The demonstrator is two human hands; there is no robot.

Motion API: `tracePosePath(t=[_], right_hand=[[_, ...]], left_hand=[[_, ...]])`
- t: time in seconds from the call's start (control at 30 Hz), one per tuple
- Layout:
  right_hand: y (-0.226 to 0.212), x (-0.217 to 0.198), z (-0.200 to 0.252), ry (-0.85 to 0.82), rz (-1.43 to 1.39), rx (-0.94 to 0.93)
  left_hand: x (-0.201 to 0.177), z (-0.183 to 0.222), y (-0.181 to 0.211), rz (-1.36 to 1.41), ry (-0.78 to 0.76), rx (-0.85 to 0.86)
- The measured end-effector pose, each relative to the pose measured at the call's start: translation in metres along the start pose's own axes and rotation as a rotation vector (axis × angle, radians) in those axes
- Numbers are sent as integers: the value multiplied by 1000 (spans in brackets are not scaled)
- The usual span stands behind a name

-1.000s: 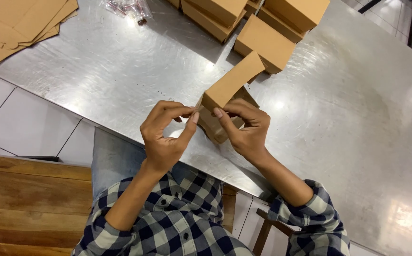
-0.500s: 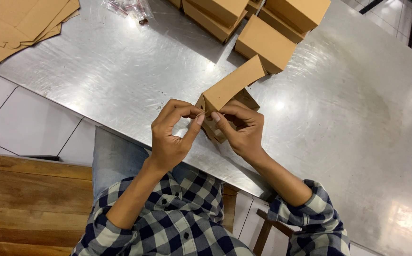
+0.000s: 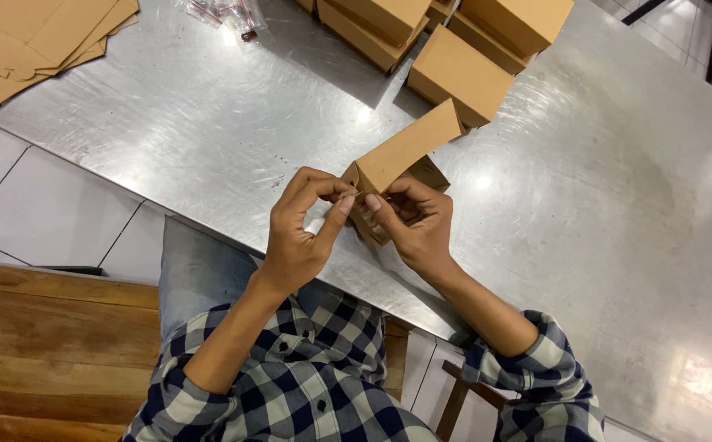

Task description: Assembling cardboard boxes by folding templates and placing small plastic bags containing parts inside.

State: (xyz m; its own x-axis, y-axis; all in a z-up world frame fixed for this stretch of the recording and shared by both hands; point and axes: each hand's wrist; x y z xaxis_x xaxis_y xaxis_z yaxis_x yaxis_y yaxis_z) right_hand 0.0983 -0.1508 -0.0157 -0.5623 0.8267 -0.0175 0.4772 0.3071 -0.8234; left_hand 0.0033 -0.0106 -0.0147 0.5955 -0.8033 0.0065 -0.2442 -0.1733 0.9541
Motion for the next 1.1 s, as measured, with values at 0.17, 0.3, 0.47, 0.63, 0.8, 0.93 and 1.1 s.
tracePosePath(t=[0.17, 0.3, 0.47, 0.63, 0.8, 0.93, 1.1], right_hand=[[-6, 6, -3, -8, 44, 8], [-2, 5, -1, 29, -6, 49], [-5, 9, -2, 38, -16, 51], [-1, 4, 1, -61, 85, 94], [-4, 1, 1, -147, 97, 95], [-25, 7, -14, -156, 218, 11], [-32, 2, -23, -258, 393, -415]], left_hand=[[0, 0, 1, -66, 43, 34], [-1, -1, 0, -86, 77, 85], [-1, -6, 3, -151, 137, 193], [-1, -3, 2, -226, 181, 271], [-7, -14, -14, -245, 210, 343], [-12, -27, -17, -264, 242, 329], [-21, -40, -6, -314, 281, 347]])
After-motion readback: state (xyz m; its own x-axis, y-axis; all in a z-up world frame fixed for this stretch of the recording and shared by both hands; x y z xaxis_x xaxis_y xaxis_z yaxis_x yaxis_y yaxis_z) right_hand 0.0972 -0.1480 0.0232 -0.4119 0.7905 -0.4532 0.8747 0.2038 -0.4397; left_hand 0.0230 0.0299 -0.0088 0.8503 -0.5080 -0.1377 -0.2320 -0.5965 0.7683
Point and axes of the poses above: each hand's wrist, its own z-axis away from the middle knuckle, its own x-axis out of the palm, y = z × x, and after that the axes turned 13 degrees about -x, right-handed
